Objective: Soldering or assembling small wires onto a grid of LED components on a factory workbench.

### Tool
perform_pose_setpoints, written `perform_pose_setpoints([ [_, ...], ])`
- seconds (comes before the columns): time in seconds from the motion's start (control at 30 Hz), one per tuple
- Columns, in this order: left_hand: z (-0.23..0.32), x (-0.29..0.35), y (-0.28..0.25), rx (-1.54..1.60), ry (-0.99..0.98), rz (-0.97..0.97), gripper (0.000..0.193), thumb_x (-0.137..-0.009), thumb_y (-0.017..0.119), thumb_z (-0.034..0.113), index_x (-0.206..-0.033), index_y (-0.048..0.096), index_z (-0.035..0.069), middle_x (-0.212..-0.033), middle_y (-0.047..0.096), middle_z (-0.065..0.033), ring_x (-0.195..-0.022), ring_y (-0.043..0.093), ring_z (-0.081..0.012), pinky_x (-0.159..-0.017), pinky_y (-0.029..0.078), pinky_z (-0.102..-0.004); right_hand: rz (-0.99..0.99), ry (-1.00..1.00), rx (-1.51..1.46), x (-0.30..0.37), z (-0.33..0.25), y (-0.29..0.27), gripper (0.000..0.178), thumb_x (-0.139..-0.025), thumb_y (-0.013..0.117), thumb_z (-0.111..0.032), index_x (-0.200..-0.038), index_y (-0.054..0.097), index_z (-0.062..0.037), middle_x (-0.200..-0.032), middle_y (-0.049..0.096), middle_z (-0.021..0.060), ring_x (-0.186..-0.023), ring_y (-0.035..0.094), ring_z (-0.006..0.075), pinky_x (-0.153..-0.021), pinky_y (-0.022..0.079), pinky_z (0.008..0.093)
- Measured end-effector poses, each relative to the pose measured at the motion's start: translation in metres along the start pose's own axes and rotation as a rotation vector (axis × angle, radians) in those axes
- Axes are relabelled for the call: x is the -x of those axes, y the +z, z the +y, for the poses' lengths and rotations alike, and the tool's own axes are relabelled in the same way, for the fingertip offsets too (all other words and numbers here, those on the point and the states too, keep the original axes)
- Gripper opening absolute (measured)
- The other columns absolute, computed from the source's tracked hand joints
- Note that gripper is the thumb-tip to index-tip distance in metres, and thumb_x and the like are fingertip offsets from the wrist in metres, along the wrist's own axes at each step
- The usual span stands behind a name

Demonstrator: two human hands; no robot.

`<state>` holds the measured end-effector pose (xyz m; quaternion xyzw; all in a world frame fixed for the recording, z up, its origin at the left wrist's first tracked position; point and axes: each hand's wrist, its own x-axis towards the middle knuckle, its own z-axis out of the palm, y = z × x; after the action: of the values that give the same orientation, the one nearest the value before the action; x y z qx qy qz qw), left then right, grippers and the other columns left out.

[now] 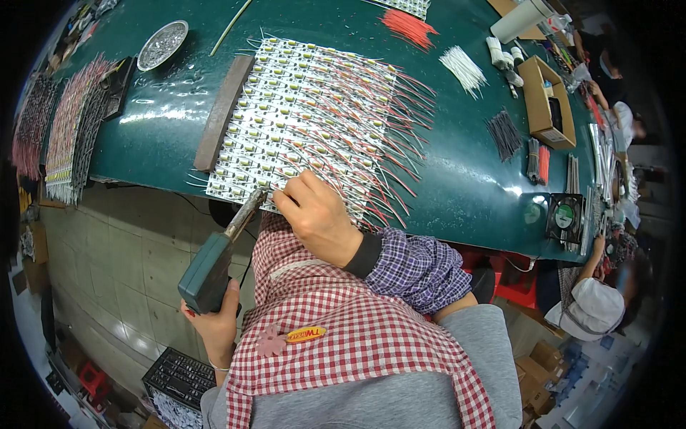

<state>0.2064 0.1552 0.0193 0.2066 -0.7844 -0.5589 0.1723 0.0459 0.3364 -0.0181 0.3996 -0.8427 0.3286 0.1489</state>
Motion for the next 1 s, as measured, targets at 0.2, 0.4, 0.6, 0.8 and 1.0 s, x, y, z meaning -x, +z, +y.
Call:
perform_pose_setpoints([
  [0.2,0.004,-0.001,0.001,-0.013,0.0,-0.015,0.022,-0.078,0.08,0.002,-0.095,0.068,-0.005,-0.082,0.069,-0.0096,-0.068,0.064,-0.0155,-0.06,0.049,-0.0288,0.01,0.0,0.009,0.002,0.001,0.001,0.024,-0.076,0.062,0.0,-0.1,0.065,0.0026,-0.087,0.054,0.0096,-0.083,0.054,0.0247,-0.07,0.05,0.0335],
  [0.4,0.0,0.004,-0.004,-0.026,-0.073,0.003,0.019,-0.078,0.081,0.003,-0.091,0.07,-0.004,-0.076,0.069,-0.0068,-0.061,0.062,-0.0132,-0.056,0.046,-0.028,-0.007,0.016,0.014,0.001,-0.001,0.0,0.023,-0.077,0.062,-0.002,-0.099,0.065,0.002,-0.088,0.054,0.0094,-0.084,0.054,0.0247,-0.071,0.05,0.0337],
  [0.6,0.0,0.004,-0.002,-0.018,-0.043,0.043,0.019,-0.077,0.082,0.003,-0.09,0.071,-0.004,-0.076,0.07,-0.0068,-0.059,0.062,-0.013,-0.055,0.046,-0.0279,0.015,0.028,-0.002,0.002,-0.002,0.002,0.023,-0.077,0.062,-0.001,-0.1,0.065,0.0007,-0.09,0.056,0.0096,-0.085,0.055,0.0249,-0.072,0.05,0.0337],
  [0.8,-0.002,0.008,-0.004,-0.016,-0.082,0.03,0.022,-0.077,0.083,0.004,-0.094,0.071,-0.003,-0.083,0.069,-0.0076,-0.066,0.063,-0.0148,-0.06,0.047,-0.0286,0.044,0.035,-0.033,0.003,0.0,0.002,0.024,-0.076,0.062,0.003,-0.1,0.065,0.0006,-0.09,0.056,0.0097,-0.086,0.055,0.0253,-0.072,0.051,0.0339],
  [1.0,-0.012,0.017,-0.012,-0.122,-0.093,0.012,0.03,-0.078,0.085,0.007,-0.101,0.07,-0.002,-0.091,0.065,-0.0067,-0.074,0.06,-0.0156,-0.066,0.047,-0.0294,0.01,0.046,-0.052,0.005,-0.001,-0.002,0.027,-0.074,0.064,0.004,-0.101,0.065,0.0005,-0.09,0.057,0.0106,-0.088,0.057,0.0262,-0.073,0.05,0.0346],
])
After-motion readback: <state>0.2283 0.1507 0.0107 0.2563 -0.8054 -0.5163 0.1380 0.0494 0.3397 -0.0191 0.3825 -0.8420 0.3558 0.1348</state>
